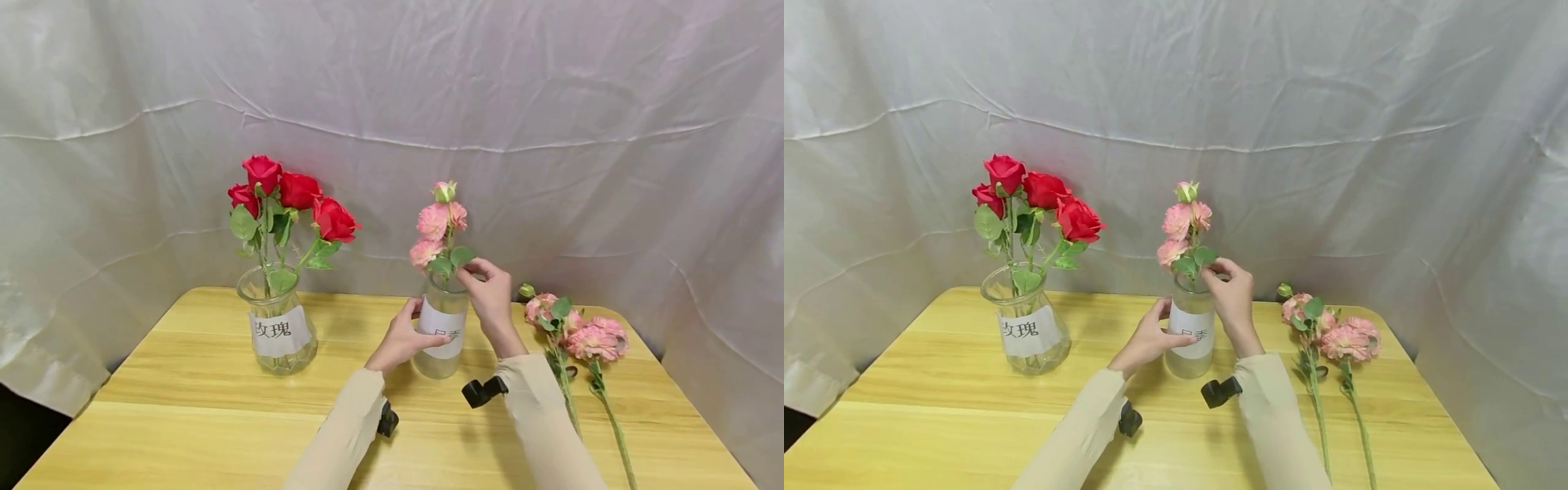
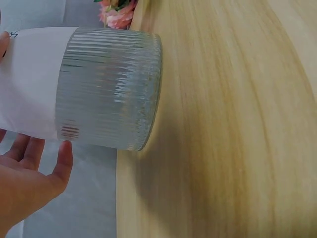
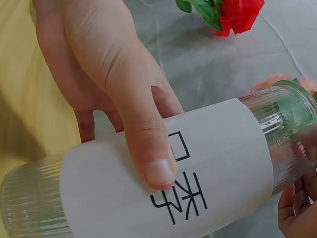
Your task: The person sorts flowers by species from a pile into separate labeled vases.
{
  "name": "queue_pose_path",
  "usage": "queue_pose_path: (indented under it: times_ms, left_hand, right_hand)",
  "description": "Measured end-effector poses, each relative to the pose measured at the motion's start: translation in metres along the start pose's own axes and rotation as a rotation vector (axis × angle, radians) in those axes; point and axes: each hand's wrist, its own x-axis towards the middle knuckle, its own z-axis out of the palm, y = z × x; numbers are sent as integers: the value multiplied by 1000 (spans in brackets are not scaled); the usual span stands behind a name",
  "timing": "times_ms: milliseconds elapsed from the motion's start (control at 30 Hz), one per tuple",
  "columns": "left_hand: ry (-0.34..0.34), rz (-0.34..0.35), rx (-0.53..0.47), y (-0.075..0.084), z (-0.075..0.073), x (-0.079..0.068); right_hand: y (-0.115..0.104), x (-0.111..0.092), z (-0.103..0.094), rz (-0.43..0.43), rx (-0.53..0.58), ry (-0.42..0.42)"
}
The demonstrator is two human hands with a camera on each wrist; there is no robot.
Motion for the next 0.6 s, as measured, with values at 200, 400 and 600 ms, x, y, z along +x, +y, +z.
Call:
queue_pose_path:
  times_ms: [200,400,600]
  left_hand:
    - [6,-1,-7,-1,1,0]
    - [12,3,-7,-2,1,0]
    - [11,-3,-9,-3,1,0]
  right_hand:
    - [2,-2,-6,64,103,26]
    - [8,-1,-14,154,284,49]
    - [11,-3,-23,166,306,41]
